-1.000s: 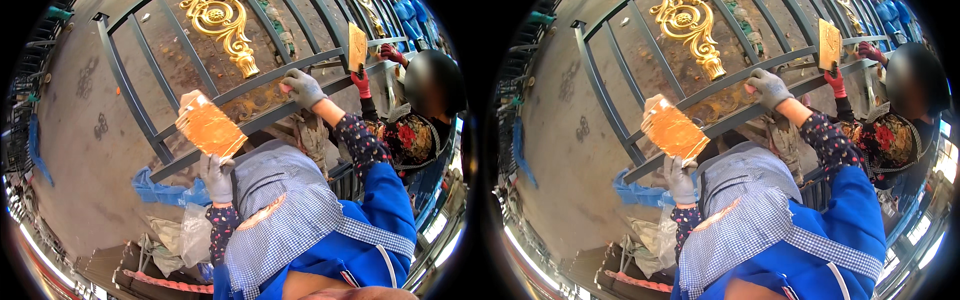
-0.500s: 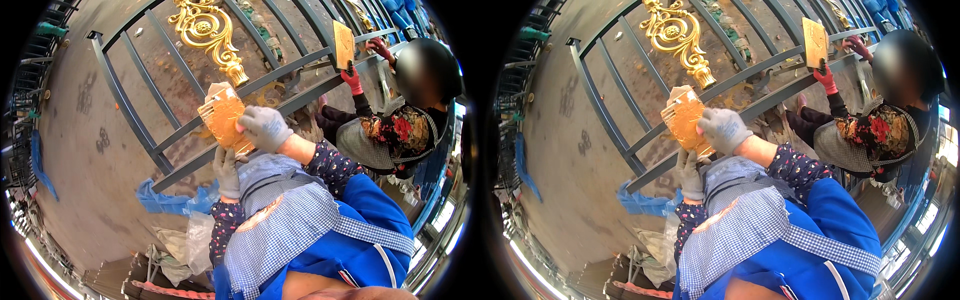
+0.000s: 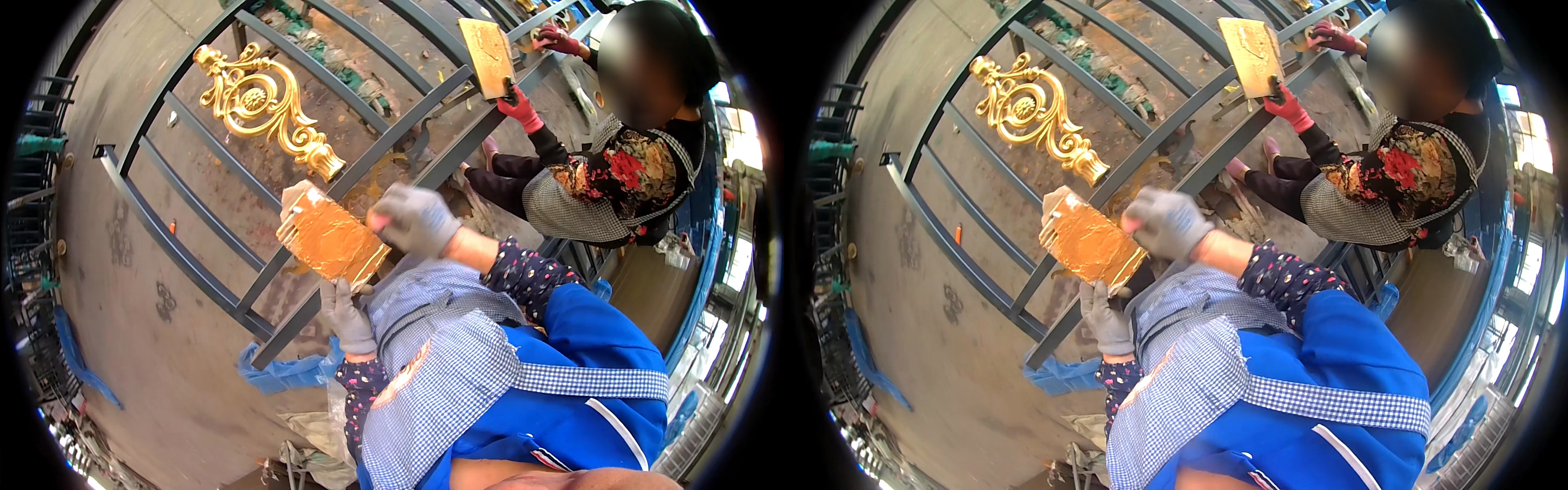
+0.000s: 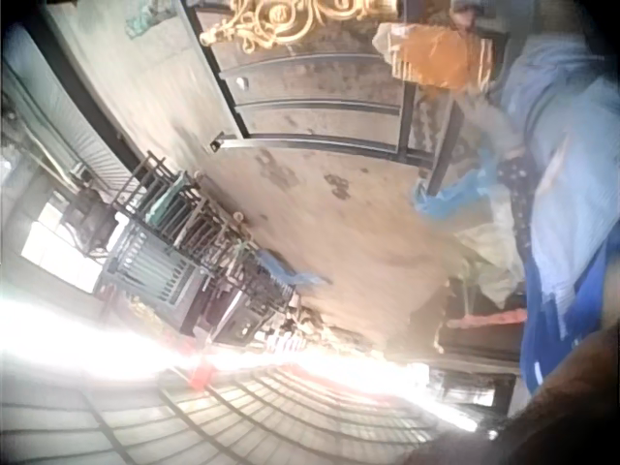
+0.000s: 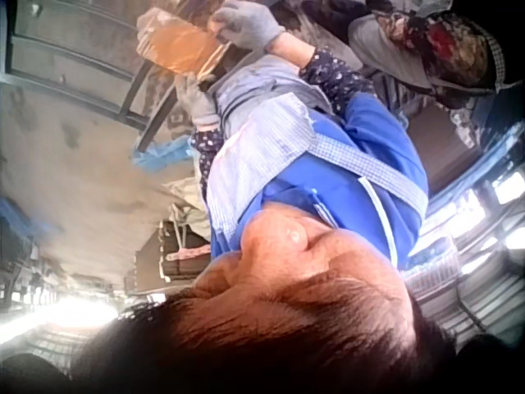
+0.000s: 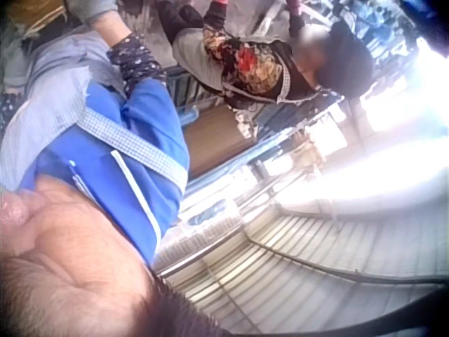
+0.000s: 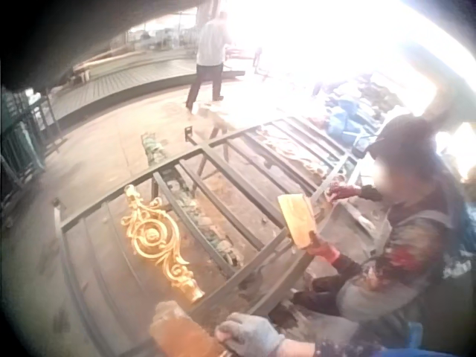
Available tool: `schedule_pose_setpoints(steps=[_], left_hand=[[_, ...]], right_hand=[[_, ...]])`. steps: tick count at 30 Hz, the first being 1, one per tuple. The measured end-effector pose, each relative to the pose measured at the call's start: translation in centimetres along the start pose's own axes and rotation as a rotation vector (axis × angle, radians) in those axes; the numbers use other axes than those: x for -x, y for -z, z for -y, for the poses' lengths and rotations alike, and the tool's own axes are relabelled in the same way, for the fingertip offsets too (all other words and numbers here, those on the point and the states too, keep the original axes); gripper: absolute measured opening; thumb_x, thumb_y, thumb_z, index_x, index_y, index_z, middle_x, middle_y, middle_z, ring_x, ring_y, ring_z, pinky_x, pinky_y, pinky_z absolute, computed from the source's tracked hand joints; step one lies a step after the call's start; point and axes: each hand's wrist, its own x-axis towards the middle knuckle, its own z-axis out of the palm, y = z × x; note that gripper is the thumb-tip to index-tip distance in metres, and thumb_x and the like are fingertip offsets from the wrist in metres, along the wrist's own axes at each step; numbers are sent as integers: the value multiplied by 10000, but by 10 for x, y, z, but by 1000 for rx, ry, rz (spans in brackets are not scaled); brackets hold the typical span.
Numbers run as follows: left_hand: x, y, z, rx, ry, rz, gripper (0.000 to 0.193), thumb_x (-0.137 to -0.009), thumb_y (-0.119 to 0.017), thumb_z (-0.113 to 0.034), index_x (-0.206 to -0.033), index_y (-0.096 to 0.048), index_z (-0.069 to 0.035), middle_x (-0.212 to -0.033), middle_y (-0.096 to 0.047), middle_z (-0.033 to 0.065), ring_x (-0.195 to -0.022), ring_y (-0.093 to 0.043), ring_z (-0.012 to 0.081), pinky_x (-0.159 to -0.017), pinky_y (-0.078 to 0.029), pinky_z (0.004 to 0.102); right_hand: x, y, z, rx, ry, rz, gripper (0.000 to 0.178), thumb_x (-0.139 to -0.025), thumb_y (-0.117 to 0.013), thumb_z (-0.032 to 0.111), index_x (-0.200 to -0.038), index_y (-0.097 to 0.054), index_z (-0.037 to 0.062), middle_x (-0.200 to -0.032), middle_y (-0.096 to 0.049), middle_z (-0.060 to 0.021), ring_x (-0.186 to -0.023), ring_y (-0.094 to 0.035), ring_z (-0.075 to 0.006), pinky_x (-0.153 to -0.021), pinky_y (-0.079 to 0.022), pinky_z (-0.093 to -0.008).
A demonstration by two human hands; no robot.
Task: The person applies gold leaf to an ornate metal gate using a small brush and a gold-leaf sheet. They repeatedly dab the brush onto the sheet and then onto the gate's decorative elements, working across multiple sections of the gate.
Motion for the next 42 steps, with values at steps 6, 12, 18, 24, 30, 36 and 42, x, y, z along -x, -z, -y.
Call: schedule_pose_setpoints(steps=[6,12,18,24,30,36,42], left_hand=[[4,-2,-7,7,17,-15,230,-1013,-547,-129,-1213,-577,-19,-995,-679,76,-741,-656,170,-633,-552,288],[2,12,2,-122,-18,-59,288,-1022,-546,-185,-1269,-557,-39,-1040,-677,74,-743,-644,143,-652,-538,269],[-1,16,6,-182,-49,-28,315,-1025,-549,-209,-1279,-553,-23,-1075,-675,86,-778,-646,142,-680,-548,277],[-2,12,7,-178,-55,-68,339,-1005,-587,-268,-1262,-545,-52,-955,-664,57,-672,-594,113,-580,-447,221],[-2,16,3,-203,-73,-48,328,-1004,-584,-258,-1252,-542,-48,-936,-651,56,-654,-562,106,-564,-424,239],[-2,22,6,-207,-38,-44,300,-1016,-562,-246,-1228,-558,-32,-1007,-675,75,-721,-621,127,-629,-501,256],[-1,15,0,-225,-25,-39,288,-1027,-542,-244,-1212,-566,-24,-1046,-688,85,-766,-655,139,-672,-541,269]], right_hand=[[-11,37,-165,313,-228,-293,180,-754,-688,150,-934,-686,134,-926,-651,-97,-862,-669,-355,-736,-539,-439],[-40,34,-216,407,-417,-183,228,-834,-666,269,-1017,-686,135,-1045,-666,-147,-959,-658,-368,-810,-521,-465],[-36,10,-220,458,-476,-48,194,-848,-671,285,-983,-687,146,-1048,-658,-117,-984,-662,-329,-830,-517,-452],[-11,3,-189,375,-389,58,195,-793,-717,229,-960,-674,138,-991,-647,-106,-955,-664,-321,-822,-528,-427],[-41,27,-211,384,-653,-175,274,-814,-706,341,-972,-722,118,-1027,-681,-135,-959,-679,-338,-836,-534,-433],[-45,11,-207,344,-642,-94,311,-838,-685,363,-1024,-724,117,-1077,-674,-132,-996,-673,-344,-861,-532,-437],[-14,-19,-176,387,-411,35,197,-802,-722,278,-929,-681,133,-1013,-660,-101,-935,-672,-331,-806,-537,-438]])
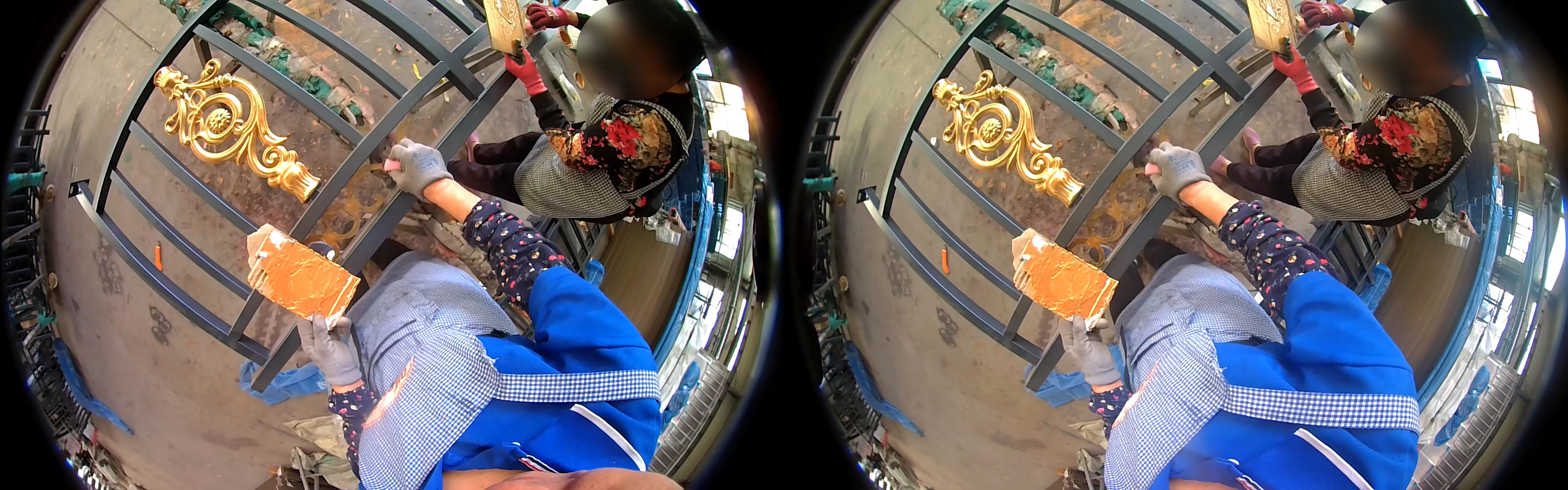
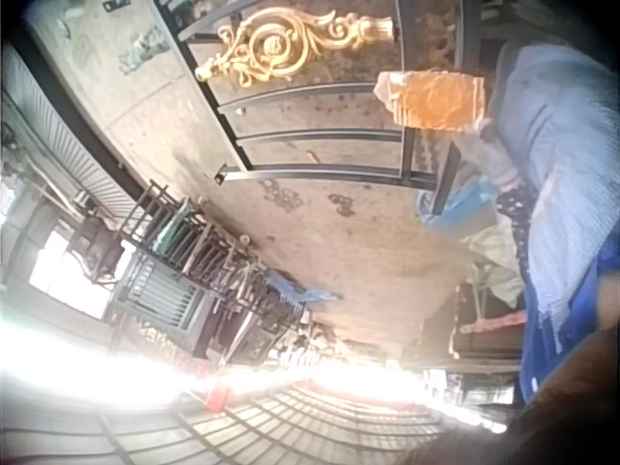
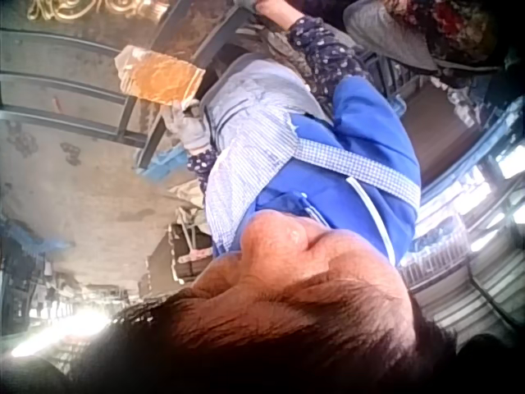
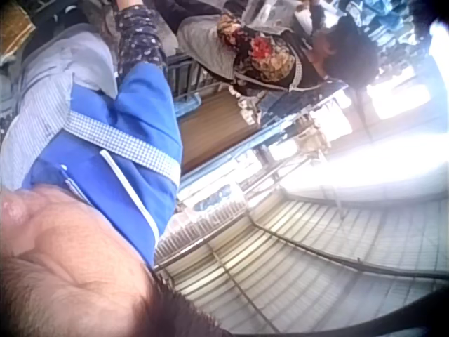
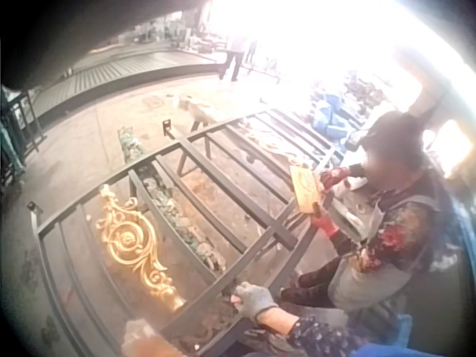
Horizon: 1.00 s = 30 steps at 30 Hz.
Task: The person applies gold leaf to an ornate metal gate using a small brush and a gold-leaf sheet. They repeatedly dab the brush onto the sheet and then onto the gate's decorative elements, working across multiple sections of the gate.
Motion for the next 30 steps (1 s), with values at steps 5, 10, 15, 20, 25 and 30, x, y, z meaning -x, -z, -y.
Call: schedule_pose_setpoints(steps=[5,10,15,20,25,30], left_hand=[[1,-4,0,21,-12,-56,307,-994,-594,-253,-1231,-550,-63,-963,-683,64,-677,-613,128,-606,-495,239],[2,-3,-2,36,19,-47,308,-996,-594,-249,-1238,-550,-64,-991,-680,65,-700,-619,128,-618,-507,243],[1,-1,-1,40,13,-23,321,-1045,-508,-229,-1265,-530,3,-1047,-682,104,-771,-654,155,-711,-542,290],[-1,3,5,26,15,-36,312,-1046,-503,-217,-1266,-533,3,-1037,-680,107,-761,-652,158,-709,-542,290],[0,4,2,17,36,-17,301,-1041,-512,-209,-1256,-546,0,-1047,-683,110,-771,-657,159,-703,-544,286],[0,5,1,55,31,-27,289,-1037,-521,-212,-1233,-553,-2,-1044,-683,103,-767,-659,157,-691,-543,285]], right_hand=[[-16,11,-20,-58,-173,-128,224,-806,-730,305,-934,-691,125,-983,-670,-102,-934,-674,-324,-812,-536,-420],[-7,-6,-1,-28,-94,-88,219,-814,-728,316,-936,-693,137,-1007,-668,-99,-921,-679,-335,-814,-541,-413],[-17,11,-13,-136,-156,-118,243,-828,-702,331,-970,-694,134,-1016,-672,-118,-947,-681,-334,-819,-539,-437],[-38,-3,-7,-47,-256,-101,252,-859,-677,360,-956,-688,127,-1009,-675,-118,-943,-678,-335,-819,-532,-451],[-30,6,-14,34,-94,-27,263,-853,-683,364,-961,-695,125,-1022,-677,-120,-961,-675,-330,-826,-527,-440],[-37,24,-14,-27,-211,1,265,-863,-665,350,-1022,-691,140,-1070,-675,-118,-994,-674,-332,-855,-525,-444]])
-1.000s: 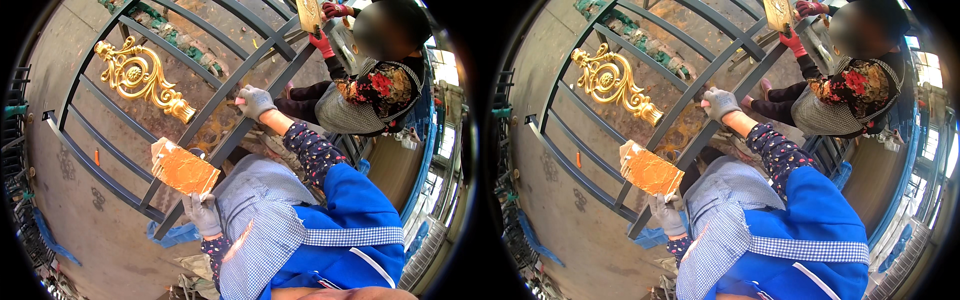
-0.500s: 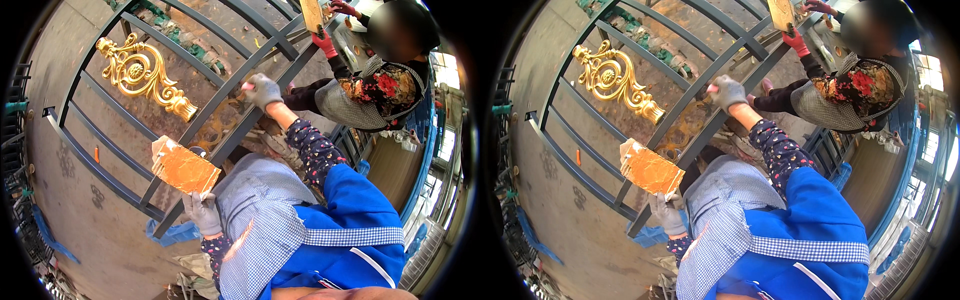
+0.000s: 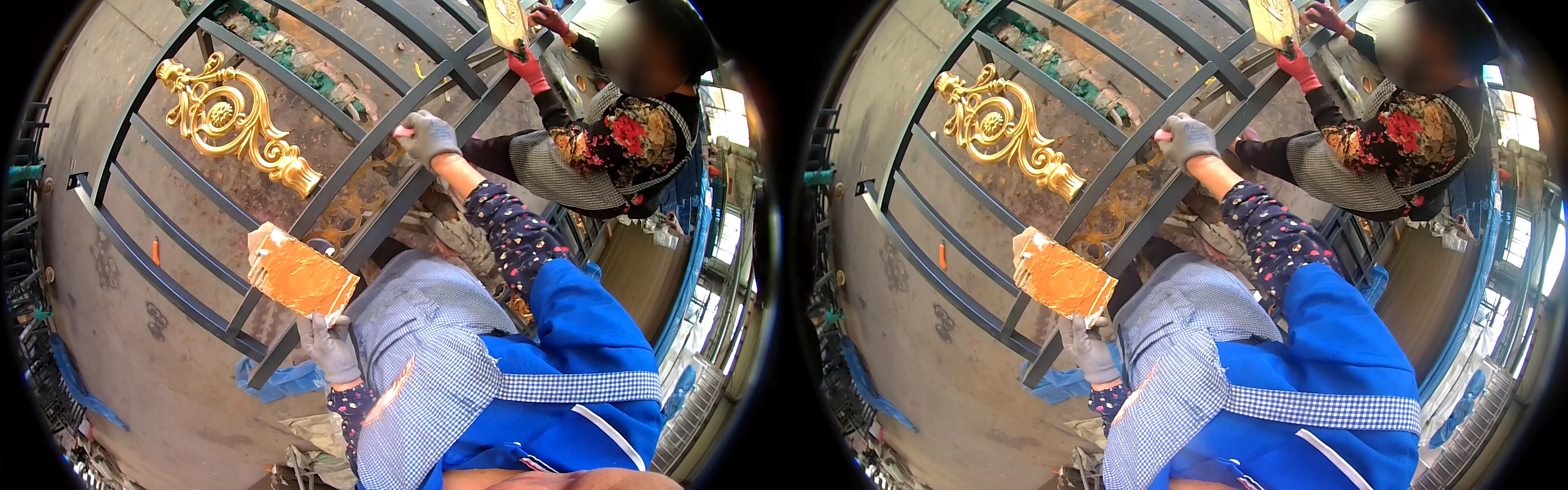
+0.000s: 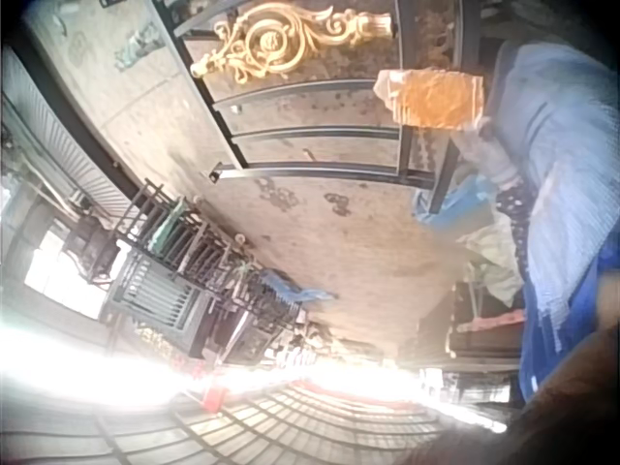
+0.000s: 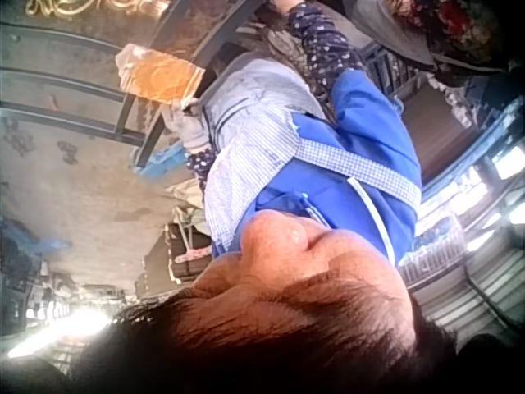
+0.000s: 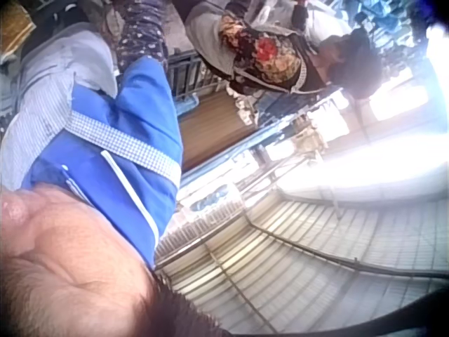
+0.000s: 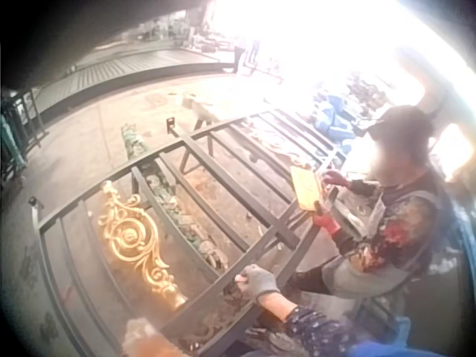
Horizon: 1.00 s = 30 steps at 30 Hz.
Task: The person applies gold leaf to an ornate metal gate using a small brush and a gold-leaf sheet. They repeatedly dab the brush onto the sheet and then onto the gate's decorative elements, working across multiple sections of the gate.
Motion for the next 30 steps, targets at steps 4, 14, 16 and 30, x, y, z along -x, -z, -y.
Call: schedule_pose_setpoints(steps=[4,14,16,30], left_hand=[[0,-2,-1,-6,-9,5,293,-1036,-523,-215,-1235,-552,-3,-1050,-682,96,-772,-661,157,-690,-546,287],[0,11,8,4,8,6,321,-1025,-550,-235,-1252,-546,-8,-1009,-691,103,-757,-662,159,-677,-537,282],[0,9,5,20,3,26,333,-1023,-554,-232,-1261,-542,1,-1004,-692,107,-752,-660,158,-679,-539,284],[3,16,8,41,-15,-48,274,-1019,-545,-191,-1225,-556,-12,-992,-684,90,-729,-651,145,-635,-527,261]], right_hand=[[7,-29,8,14,23,-137,260,-852,-679,350,-935,-690,104,-1017,-684,-123,-933,-679,-337,-808,-527,-431],[9,-37,5,4,48,-178,230,-850,-680,345,-948,-668,137,-1008,-662,-119,-919,-678,-345,-801,-535,-459],[6,-38,0,-4,64,-225,208,-846,-682,320,-948,-670,139,-981,-653,-113,-904,-676,-346,-786,-536,-460],[33,-23,-8,162,664,136,207,-745,-683,91,-941,-667,157,-965,-602,-76,-883,-657,-323,-754,-529,-432]])
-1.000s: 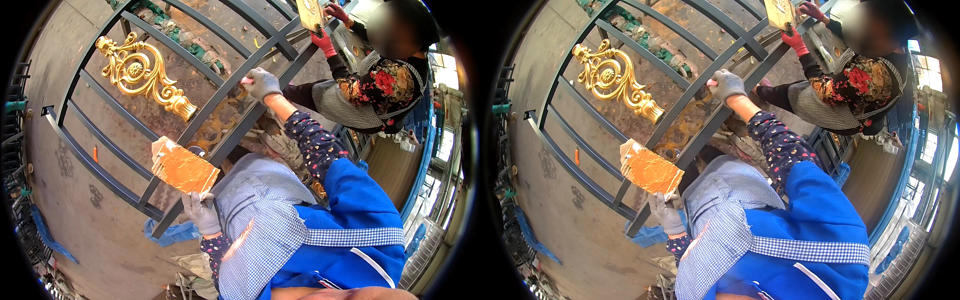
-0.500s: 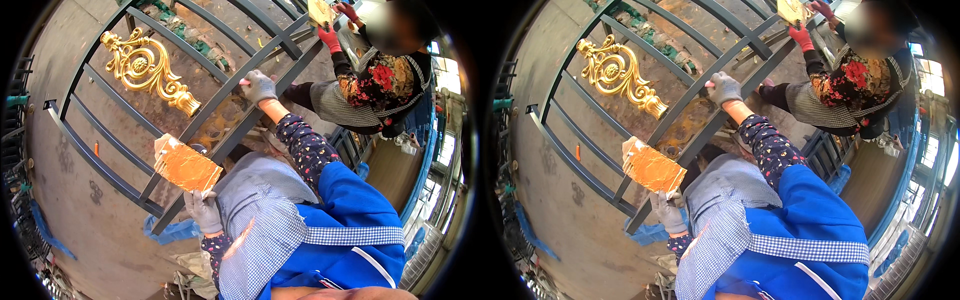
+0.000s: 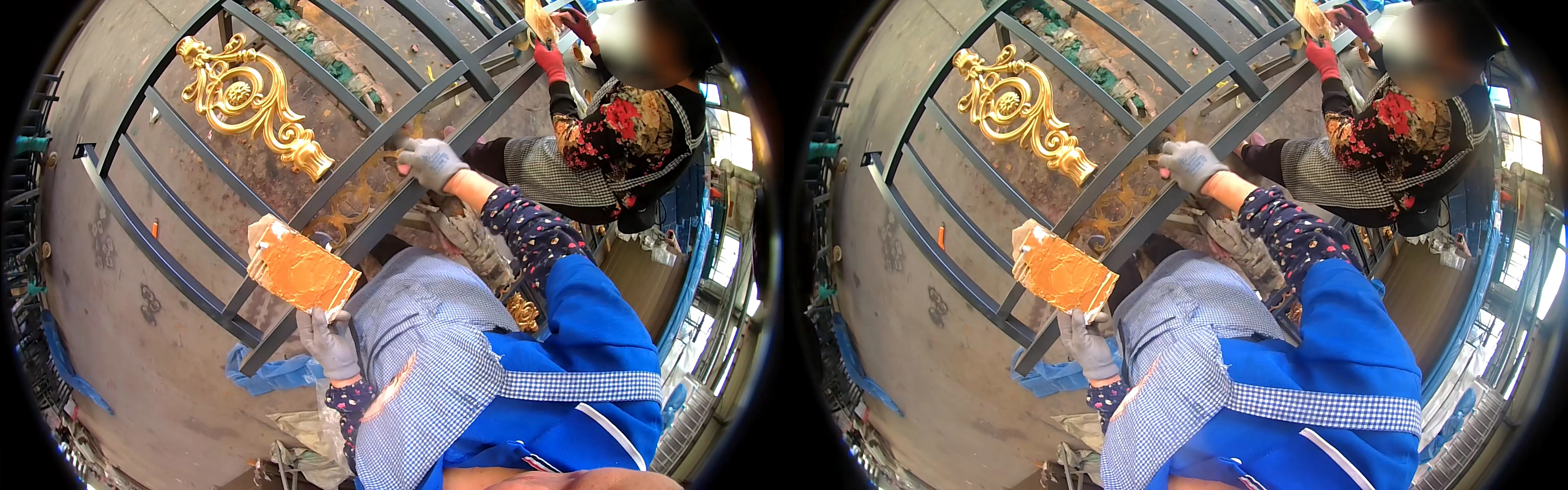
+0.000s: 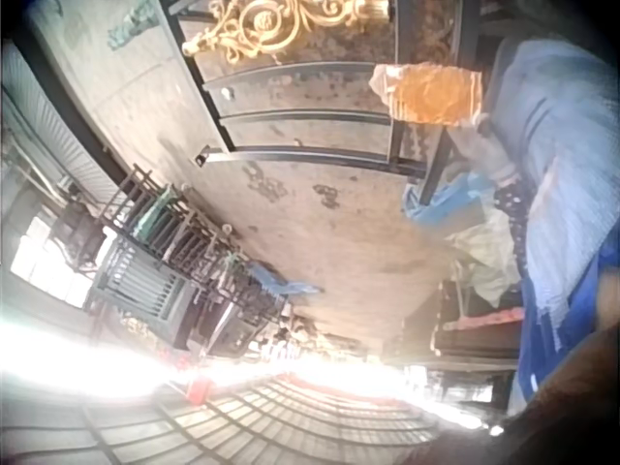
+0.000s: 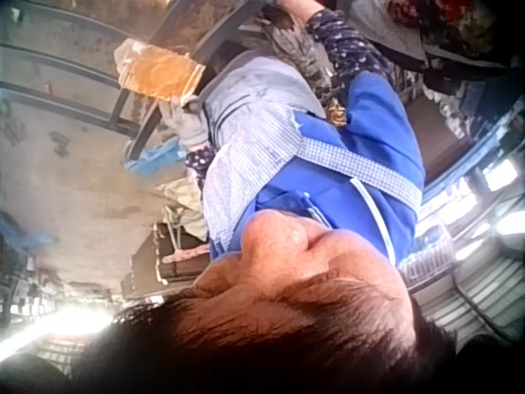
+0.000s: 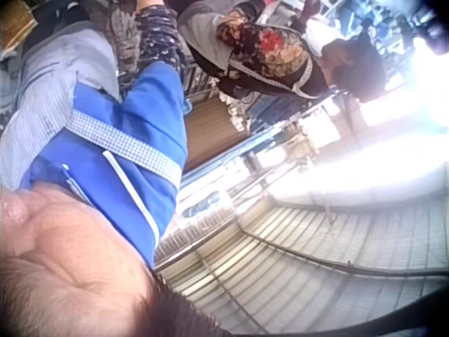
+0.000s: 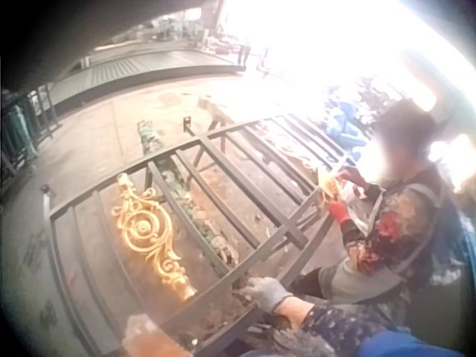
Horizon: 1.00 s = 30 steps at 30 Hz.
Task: The person applies gold leaf to an ornate metal gate using a small brush and a gold-leaf sheet. They repeatedly dab the brush onto the sheet and then onto the gate's decorative elements, working across multiple sections of the gate.
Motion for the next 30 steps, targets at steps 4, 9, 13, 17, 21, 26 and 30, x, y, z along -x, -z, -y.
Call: schedule_pose_setpoints(steps=[4,9,13,17,21,26,30], left_hand=[[2,8,7,-24,-26,-16,254,-1016,-550,-204,-1193,-561,-21,-992,-688,91,-728,-654,150,-640,-524,262],[1,2,2,-35,-38,7,265,-1016,-556,-220,-1192,-559,-23,-991,-687,90,-726,-653,158,-664,-528,273],[2,9,7,-46,-38,-24,284,-1015,-556,-233,-1206,-554,-23,-984,-685,86,-723,-649,155,-665,-527,274],[4,22,13,-35,33,-49,297,-1019,-542,-244,-1227,-550,-31,-973,-684,79,-705,-638,139,-622,-514,259],[-3,15,22,-37,-64,-40,297,-1023,-528,-255,-1235,-548,-48,-940,-686,67,-672,-628,112,-526,-472,217],[-8,45,48,-10,-141,-25,283,-1025,-523,-261,-1223,-550,-59,-924,-687,54,-657,-631,105,-503,-458,213],[-6,47,51,-14,-116,-3,286,-1022,-534,-278,-1209,-552,-62,-923,-686,55,-652,-632,108,-507,-461,217]], right_hand=[[-7,14,-17,23,-33,-126,155,-734,-666,74,-860,-616,151,-947,-579,-72,-892,-638,-320,-755,-525,-428],[-12,8,0,90,241,143,138,-739,-680,106,-860,-625,145,-1014,-568,-66,-945,-621,-283,-788,-520,-402],[-18,21,-18,231,368,132,87,-745,-675,129,-816,-627,145,-1000,-571,-58,-958,-622,-259,-767,-535,-381],[-13,9,7,78,438,125,106,-739,-683,135,-829,-628,144,-1016,-553,-56,-986,-616,-262,-759,-544,-383],[-19,11,-5,232,552,284,96,-748,-688,143,-834,-646,147,-1071,-569,-49,-995,-617,-256,-770,-547,-371],[-20,25,-18,516,544,400,61,-749,-674,144,-809,-671,151,-1085,-584,-64,-993,-623,-245,-780,-548,-368],[-5,25,-4,332,536,173,149,-733,-675,119,-878,-655,151,-1110,-580,-62,-981,-619,-263,-782,-546,-373]])
